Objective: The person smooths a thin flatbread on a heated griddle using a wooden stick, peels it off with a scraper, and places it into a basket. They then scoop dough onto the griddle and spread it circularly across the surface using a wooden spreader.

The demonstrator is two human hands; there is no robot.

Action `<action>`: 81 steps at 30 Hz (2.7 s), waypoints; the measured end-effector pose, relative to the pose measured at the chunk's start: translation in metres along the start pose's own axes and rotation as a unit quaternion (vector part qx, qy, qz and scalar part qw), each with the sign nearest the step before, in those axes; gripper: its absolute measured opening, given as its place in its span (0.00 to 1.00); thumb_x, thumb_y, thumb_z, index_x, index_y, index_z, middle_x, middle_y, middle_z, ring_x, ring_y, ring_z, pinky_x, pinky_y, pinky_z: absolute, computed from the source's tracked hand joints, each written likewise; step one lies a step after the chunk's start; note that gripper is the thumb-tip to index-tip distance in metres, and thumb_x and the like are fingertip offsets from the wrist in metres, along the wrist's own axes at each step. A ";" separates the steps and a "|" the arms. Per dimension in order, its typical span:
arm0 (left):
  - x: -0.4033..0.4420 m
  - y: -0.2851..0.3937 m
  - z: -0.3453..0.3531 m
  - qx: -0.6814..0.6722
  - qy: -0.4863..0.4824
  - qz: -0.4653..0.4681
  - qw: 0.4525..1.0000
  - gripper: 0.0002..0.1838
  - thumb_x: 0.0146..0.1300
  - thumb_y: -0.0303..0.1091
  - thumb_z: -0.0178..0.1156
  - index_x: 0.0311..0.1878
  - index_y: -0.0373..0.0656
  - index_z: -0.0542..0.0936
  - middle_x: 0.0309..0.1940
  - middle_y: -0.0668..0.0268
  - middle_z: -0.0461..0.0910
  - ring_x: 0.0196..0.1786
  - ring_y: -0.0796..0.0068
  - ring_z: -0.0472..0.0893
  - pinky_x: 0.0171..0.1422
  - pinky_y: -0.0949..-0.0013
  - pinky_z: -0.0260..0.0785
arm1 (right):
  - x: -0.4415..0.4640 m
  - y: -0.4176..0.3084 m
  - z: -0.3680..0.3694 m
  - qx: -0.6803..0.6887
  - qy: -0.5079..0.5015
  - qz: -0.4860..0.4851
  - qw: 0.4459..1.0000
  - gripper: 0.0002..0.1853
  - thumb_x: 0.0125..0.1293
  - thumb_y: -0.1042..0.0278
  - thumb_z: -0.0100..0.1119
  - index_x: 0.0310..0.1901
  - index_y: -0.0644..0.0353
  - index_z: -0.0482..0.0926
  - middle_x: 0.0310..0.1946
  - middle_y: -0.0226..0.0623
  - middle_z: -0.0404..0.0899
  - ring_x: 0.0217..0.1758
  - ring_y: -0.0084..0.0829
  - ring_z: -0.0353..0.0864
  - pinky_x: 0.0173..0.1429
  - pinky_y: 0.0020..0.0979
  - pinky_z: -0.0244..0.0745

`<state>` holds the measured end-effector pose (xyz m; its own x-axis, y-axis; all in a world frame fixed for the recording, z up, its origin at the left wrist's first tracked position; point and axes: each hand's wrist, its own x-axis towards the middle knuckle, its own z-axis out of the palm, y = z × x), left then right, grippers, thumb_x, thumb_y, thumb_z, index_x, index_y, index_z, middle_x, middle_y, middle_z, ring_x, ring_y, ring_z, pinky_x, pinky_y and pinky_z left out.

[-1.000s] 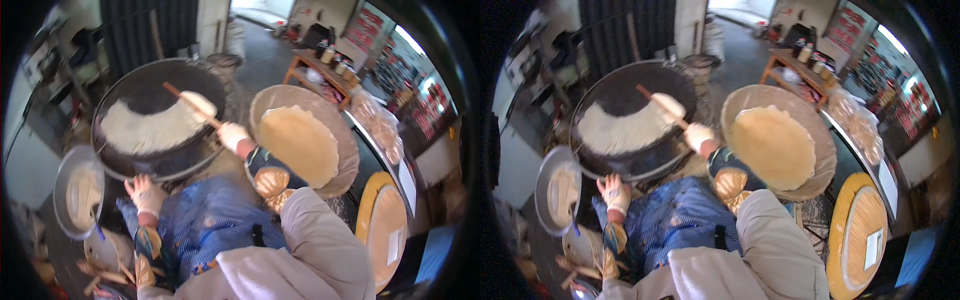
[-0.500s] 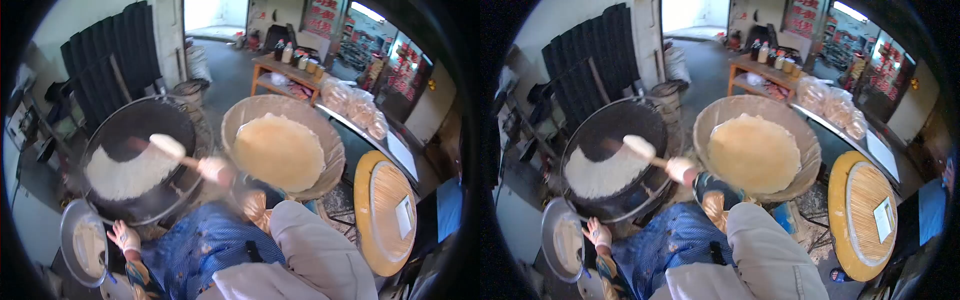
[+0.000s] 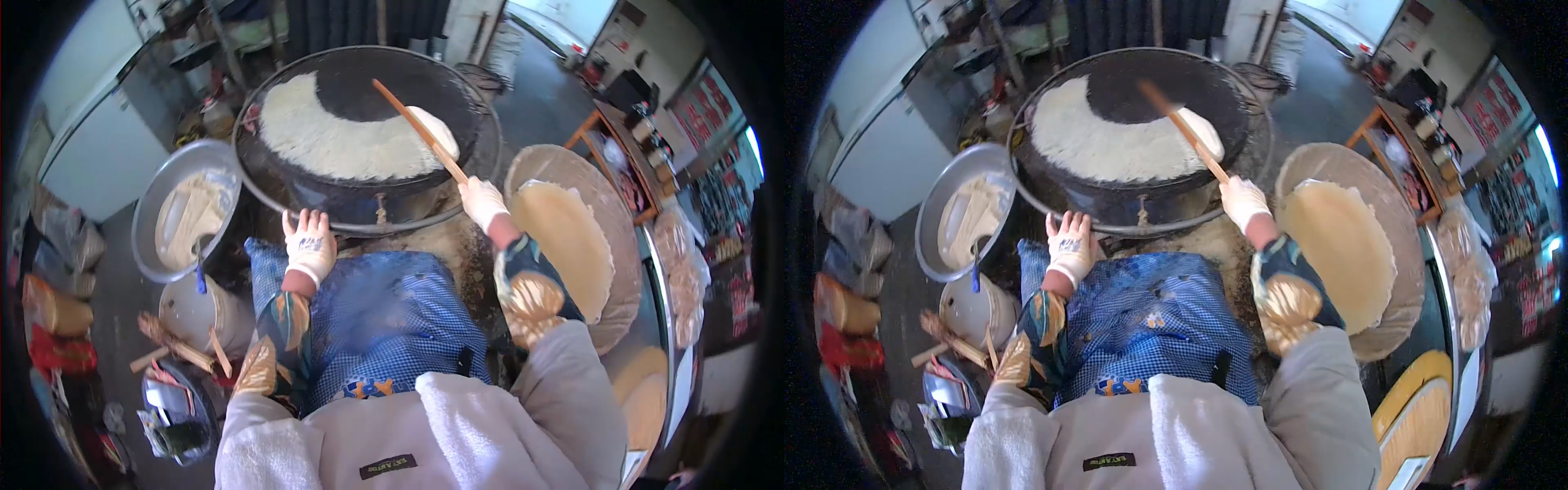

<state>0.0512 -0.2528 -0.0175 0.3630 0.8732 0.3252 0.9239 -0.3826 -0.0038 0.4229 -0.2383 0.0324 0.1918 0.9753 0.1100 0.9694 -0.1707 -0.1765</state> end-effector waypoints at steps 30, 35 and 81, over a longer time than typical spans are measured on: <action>0.027 -0.012 -0.020 0.066 -0.099 -0.074 0.990 0.19 0.55 0.42 0.60 0.46 0.41 0.78 0.42 0.60 0.77 0.56 0.62 0.72 0.74 0.35 0.45 | 0.003 0.002 0.012 -0.093 -0.012 -0.044 0.995 0.22 0.73 0.48 0.45 0.41 0.62 0.76 0.36 0.60 0.81 0.43 0.60 0.80 0.48 0.54 0.74; -0.009 0.071 0.030 0.015 0.017 0.032 0.999 0.29 0.55 0.40 0.56 0.58 0.31 0.76 0.57 0.49 0.77 0.67 0.51 0.70 0.77 0.32 0.40 | 0.030 0.036 0.027 -0.062 -0.006 0.002 0.998 0.21 0.72 0.51 0.46 0.39 0.63 0.80 0.36 0.58 0.81 0.43 0.59 0.81 0.49 0.55 0.74; 0.004 0.036 -0.023 -0.039 -0.003 0.035 0.999 0.26 0.53 0.42 0.59 0.55 0.39 0.76 0.54 0.57 0.77 0.62 0.59 0.71 0.76 0.35 0.40 | -0.006 0.010 0.010 -0.039 -0.064 0.087 0.993 0.23 0.73 0.48 0.43 0.47 0.62 0.78 0.44 0.58 0.81 0.51 0.55 0.81 0.57 0.50 0.74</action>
<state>0.0835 -0.2697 0.0056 0.4267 0.8456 0.3209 0.8844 -0.4644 0.0478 0.4299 -0.2441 0.0198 0.3405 0.9393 -0.0422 0.9335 -0.3431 -0.1042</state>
